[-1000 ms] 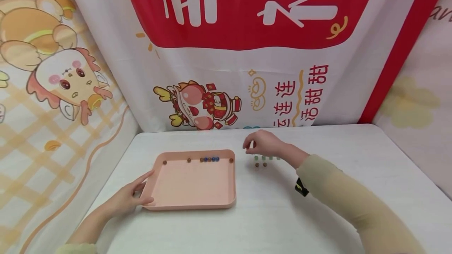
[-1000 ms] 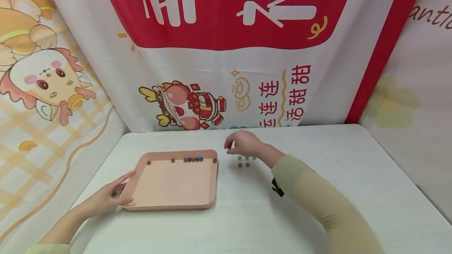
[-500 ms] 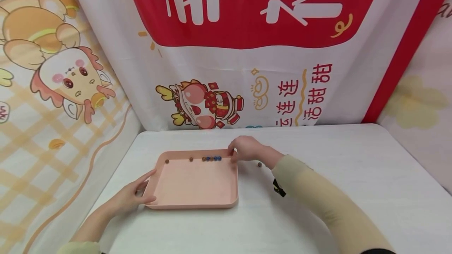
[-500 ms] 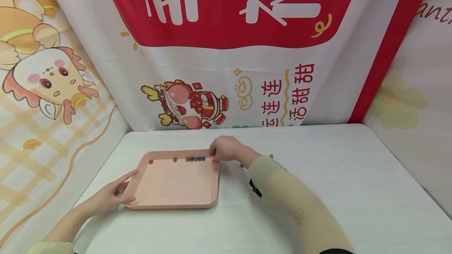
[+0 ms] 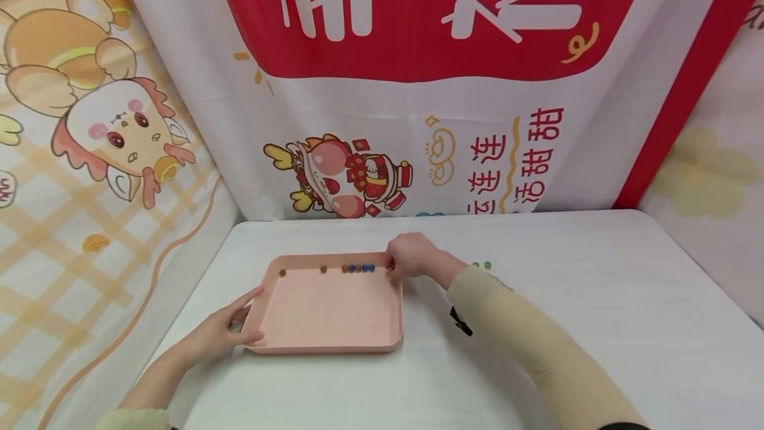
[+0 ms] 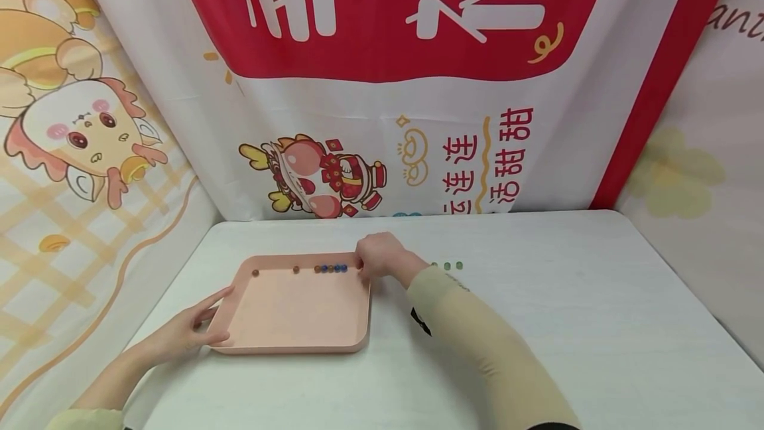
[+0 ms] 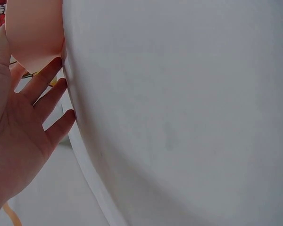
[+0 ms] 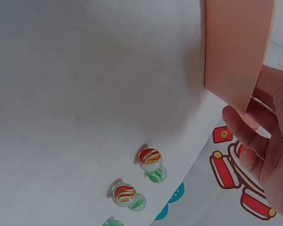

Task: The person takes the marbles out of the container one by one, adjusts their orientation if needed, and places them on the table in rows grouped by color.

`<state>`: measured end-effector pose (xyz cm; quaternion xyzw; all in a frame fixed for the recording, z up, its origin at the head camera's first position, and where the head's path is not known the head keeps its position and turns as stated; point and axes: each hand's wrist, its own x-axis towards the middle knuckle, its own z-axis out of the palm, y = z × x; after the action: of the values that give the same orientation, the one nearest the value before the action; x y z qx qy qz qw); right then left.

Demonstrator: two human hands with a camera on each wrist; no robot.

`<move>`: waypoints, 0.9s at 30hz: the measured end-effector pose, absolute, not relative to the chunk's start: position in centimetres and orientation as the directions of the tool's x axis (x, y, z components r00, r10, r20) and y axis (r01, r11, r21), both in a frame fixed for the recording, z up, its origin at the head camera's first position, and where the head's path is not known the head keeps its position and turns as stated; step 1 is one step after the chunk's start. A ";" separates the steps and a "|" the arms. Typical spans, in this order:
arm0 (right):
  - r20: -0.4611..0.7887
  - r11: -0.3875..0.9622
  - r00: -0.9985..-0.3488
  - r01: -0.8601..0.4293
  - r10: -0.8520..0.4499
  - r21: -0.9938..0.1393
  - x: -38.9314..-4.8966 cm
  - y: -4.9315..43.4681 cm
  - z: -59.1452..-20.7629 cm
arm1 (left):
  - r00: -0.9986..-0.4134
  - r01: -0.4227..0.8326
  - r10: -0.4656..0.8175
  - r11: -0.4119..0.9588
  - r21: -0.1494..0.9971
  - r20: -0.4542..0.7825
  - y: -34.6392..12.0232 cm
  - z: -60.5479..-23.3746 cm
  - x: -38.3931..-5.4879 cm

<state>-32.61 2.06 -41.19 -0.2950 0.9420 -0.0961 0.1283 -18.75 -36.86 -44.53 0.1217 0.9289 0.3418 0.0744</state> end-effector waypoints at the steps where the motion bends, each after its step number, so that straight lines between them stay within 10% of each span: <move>1: -0.186 0.807 -0.791 -0.537 -0.583 -0.243 -32.6 2.0 -41.2 | -0.959 0.177 0.277 0.737 0.652 -0.054 -36.9 -44.5 -18.7; 16: -0.216 0.834 -0.807 -0.546 -0.550 -0.084 -32.3 0.9 -41.3 | -0.962 0.164 0.268 0.733 0.661 -0.058 -36.8 -44.5 -18.7; 27: -0.171 0.822 -0.809 -0.526 -0.563 -0.217 -32.2 1.7 -41.4 | -0.963 0.175 0.266 0.737 0.653 -0.042 -36.5 -44.3 -18.5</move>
<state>-32.21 1.66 -41.44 -0.2875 0.9476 -0.0801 0.1143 -18.47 -36.53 -44.29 0.1188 0.9296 0.3426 0.0665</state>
